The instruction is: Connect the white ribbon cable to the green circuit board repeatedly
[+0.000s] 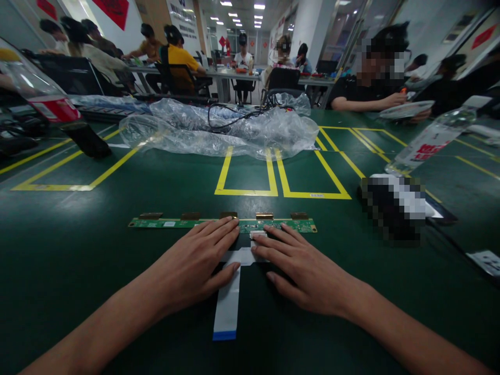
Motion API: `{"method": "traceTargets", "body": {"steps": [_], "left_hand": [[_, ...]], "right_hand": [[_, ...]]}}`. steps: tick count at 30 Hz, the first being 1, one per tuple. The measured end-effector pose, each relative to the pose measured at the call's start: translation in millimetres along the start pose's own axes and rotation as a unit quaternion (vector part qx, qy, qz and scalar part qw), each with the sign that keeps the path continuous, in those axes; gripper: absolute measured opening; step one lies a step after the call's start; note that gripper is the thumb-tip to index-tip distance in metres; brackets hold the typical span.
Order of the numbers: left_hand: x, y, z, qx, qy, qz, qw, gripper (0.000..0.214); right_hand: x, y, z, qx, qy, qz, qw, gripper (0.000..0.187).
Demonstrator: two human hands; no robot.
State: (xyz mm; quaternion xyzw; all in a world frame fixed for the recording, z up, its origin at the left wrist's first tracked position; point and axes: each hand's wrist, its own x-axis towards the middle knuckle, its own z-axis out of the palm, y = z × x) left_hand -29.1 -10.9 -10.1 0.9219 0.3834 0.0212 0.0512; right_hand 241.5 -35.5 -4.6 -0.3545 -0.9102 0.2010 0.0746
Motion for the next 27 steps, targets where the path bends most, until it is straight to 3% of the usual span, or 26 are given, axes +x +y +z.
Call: {"method": "traceTargets", "body": {"steps": [7, 14, 27], "left_hand": [[4, 4, 6.7, -0.055, 0.014, 0.055, 0.997, 0.057], [5, 5, 2.3, -0.053, 0.01, 0.053, 0.997, 0.056], [4, 1, 3.4, -0.078, 0.023, 0.063, 0.995, 0.06]], "right_hand": [[0, 4, 2, -0.003, 0.011, -0.012, 1.0, 0.05], [-2, 20, 3, -0.009, 0.114, -0.002, 0.993, 0.048], [-4, 28, 0, -0.045, 0.083, 0.013, 0.995, 0.042]]}}
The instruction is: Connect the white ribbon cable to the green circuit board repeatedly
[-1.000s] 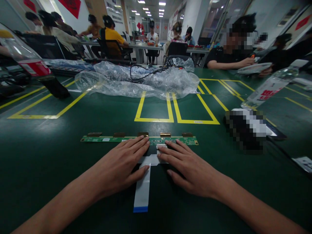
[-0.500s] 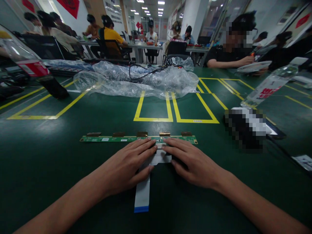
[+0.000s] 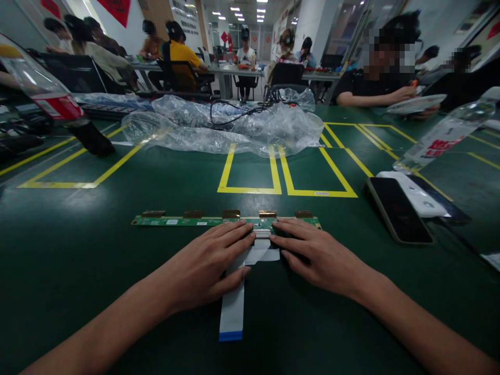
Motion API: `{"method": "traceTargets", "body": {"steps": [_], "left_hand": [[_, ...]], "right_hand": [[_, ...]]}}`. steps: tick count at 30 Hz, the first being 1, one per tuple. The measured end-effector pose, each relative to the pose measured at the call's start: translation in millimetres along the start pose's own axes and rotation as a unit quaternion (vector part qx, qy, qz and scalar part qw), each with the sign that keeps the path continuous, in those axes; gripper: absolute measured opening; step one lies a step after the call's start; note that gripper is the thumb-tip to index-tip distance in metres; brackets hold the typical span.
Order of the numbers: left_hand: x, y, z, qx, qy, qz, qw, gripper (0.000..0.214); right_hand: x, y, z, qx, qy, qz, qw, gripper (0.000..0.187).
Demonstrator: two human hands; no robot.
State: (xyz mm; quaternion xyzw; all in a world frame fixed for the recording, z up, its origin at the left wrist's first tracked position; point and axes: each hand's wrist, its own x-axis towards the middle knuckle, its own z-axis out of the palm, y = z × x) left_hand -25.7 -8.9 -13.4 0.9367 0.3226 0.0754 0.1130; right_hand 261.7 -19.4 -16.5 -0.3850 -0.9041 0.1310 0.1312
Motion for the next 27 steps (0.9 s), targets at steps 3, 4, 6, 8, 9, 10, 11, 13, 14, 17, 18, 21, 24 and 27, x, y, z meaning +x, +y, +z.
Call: {"method": "traceTargets", "body": {"steps": [3, 4, 6, 8, 9, 10, 11, 13, 14, 17, 18, 21, 24, 27], "left_hand": [[-0.5, -1.7, -1.7, 0.001, -0.013, 0.008, 1.0, 0.058], [-0.5, -2.0, -2.4, 0.001, -0.019, 0.009, 1.0, 0.057], [-0.3, -1.8, -3.2, 0.0, -0.025, 0.009, 1.0, 0.054], [0.3, -0.6, -3.1, -0.004, -0.021, 0.003, 1.0, 0.052], [0.7, 0.1, -2.7, -0.006, -0.017, -0.002, 1.0, 0.051], [1.1, 1.0, -2.2, -0.006, -0.013, -0.008, 1.0, 0.05], [1.5, 1.8, -1.7, -0.007, -0.01, -0.012, 1.0, 0.049], [2.1, 3.3, -0.9, -0.008, -0.005, -0.016, 1.0, 0.048], [2.3, 3.8, -0.6, -0.008, -0.001, -0.016, 1.0, 0.047], [2.2, 4.7, -0.5, 0.006, -0.002, -0.02, 1.0, 0.047], [2.0, 4.5, -0.7, 0.013, -0.005, -0.023, 1.0, 0.048], [1.4, 2.8, -1.7, 0.02, -0.014, -0.022, 0.999, 0.049], [1.6, 0.0, -2.8, 0.008, -0.012, -0.006, 1.0, 0.05], [2.2, -1.7, -3.6, -0.001, -0.014, 0.0, 1.0, 0.049]], "right_hand": [[0.2, -1.7, 0.5, -0.006, -0.002, 0.005, 1.0, 0.042], [0.2, -2.2, 0.5, -0.006, -0.003, 0.006, 1.0, 0.043], [0.0, -3.0, 0.6, 0.0, -0.002, 0.009, 1.0, 0.043], [-0.2, -3.5, 0.8, 0.009, 0.003, 0.01, 1.0, 0.044], [-0.2, -3.6, 0.9, 0.015, 0.007, 0.01, 1.0, 0.044], [-0.2, -3.6, 1.0, 0.02, 0.009, 0.01, 1.0, 0.044], [-0.2, -3.4, 1.1, 0.024, 0.011, 0.01, 1.0, 0.044], [-0.4, -2.9, 1.1, 0.029, 0.01, 0.011, 0.999, 0.044], [-0.7, -2.5, 1.0, 0.03, 0.007, 0.012, 0.999, 0.044], [-1.6, -1.5, 0.3, 0.024, -0.006, 0.017, 1.0, 0.046], [-1.8, -1.4, 0.1, 0.02, -0.011, 0.02, 1.0, 0.046], [-2.0, -1.7, -0.5, 0.017, -0.015, 0.022, 1.0, 0.046], [-1.2, -3.3, -0.3, 0.023, -0.006, 0.017, 1.0, 0.047], [-0.3, -5.2, 0.3, 0.015, -0.004, 0.017, 1.0, 0.049]]}}
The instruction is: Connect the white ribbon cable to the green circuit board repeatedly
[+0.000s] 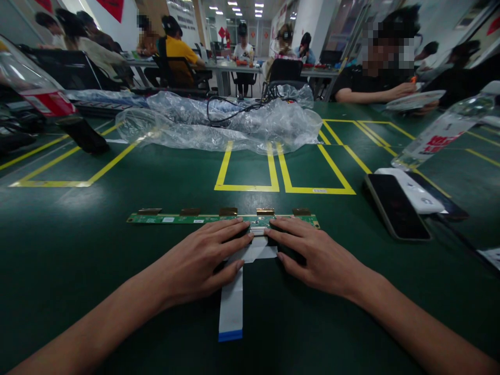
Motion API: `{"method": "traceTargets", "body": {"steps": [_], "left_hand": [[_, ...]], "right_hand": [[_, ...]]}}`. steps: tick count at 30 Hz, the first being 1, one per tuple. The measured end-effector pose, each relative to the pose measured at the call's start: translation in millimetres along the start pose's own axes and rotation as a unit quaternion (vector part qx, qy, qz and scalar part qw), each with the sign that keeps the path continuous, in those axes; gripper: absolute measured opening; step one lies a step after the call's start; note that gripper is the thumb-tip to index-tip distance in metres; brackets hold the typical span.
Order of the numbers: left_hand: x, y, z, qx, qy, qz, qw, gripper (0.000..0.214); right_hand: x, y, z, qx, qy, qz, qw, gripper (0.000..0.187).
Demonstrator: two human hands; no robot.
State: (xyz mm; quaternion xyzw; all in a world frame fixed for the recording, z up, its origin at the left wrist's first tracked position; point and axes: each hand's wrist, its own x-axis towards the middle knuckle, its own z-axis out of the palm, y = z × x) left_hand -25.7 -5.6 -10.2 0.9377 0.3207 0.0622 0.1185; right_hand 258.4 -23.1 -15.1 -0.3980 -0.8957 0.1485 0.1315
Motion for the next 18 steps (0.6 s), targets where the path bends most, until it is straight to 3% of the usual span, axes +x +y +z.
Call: {"method": "traceTargets", "body": {"steps": [18], "left_hand": [[-0.5, -1.6, 1.0, 0.027, -0.013, -0.001, 1.0, 0.05]], "right_hand": [[-2.2, 2.8, 1.7, -0.003, -0.007, -0.002, 1.0, 0.044]]}}
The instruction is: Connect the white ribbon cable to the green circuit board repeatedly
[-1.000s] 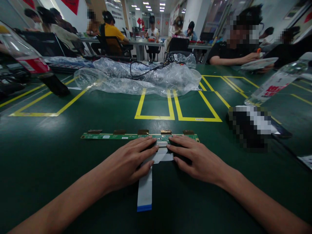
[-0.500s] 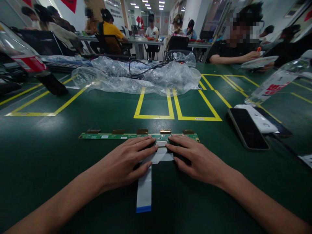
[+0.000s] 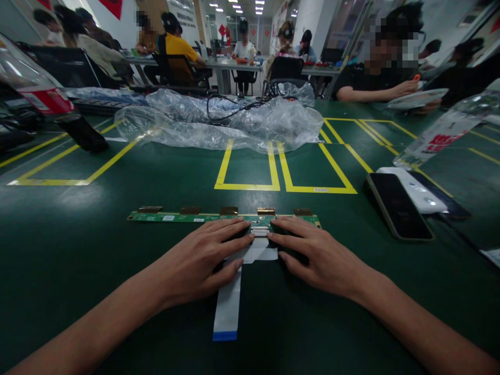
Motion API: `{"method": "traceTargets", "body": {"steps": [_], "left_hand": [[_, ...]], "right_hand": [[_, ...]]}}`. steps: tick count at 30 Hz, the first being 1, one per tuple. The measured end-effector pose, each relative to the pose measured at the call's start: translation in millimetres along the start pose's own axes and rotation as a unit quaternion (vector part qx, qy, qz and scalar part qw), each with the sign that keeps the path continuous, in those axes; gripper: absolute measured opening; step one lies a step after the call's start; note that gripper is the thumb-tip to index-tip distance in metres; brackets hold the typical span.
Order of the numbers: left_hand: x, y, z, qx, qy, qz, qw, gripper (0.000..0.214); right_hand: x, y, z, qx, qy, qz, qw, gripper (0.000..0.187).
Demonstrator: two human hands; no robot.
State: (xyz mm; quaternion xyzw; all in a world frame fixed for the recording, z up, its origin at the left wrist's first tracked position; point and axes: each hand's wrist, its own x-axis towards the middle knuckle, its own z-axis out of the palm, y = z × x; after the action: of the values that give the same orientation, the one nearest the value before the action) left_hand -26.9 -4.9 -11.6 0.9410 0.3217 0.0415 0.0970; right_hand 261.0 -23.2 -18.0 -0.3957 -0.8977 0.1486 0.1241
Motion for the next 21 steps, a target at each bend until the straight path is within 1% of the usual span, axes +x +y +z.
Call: {"method": "traceTargets", "body": {"steps": [4, 9, 14, 21], "left_hand": [[0.1, 1.0, 1.5, 0.009, 0.002, -0.002, 1.0, 0.05], [-0.3, 3.9, 1.7, 0.016, 0.024, -0.003, 1.0, 0.048], [-0.3, 5.3, 3.9, 0.018, 0.022, -0.008, 1.0, 0.049], [0.9, 8.5, 9.3, 0.032, 0.053, -0.004, 0.998, 0.048]], "right_hand": [[-0.7, 1.2, 2.2, -0.004, -0.001, 0.004, 1.0, 0.045], [-1.7, -0.5, 4.2, -0.024, -0.001, 0.003, 1.0, 0.048], [-2.2, -2.8, 6.0, -0.033, 0.01, -0.001, 0.999, 0.047], [-1.9, -4.9, 6.8, -0.036, 0.019, -0.001, 0.999, 0.048]]}}
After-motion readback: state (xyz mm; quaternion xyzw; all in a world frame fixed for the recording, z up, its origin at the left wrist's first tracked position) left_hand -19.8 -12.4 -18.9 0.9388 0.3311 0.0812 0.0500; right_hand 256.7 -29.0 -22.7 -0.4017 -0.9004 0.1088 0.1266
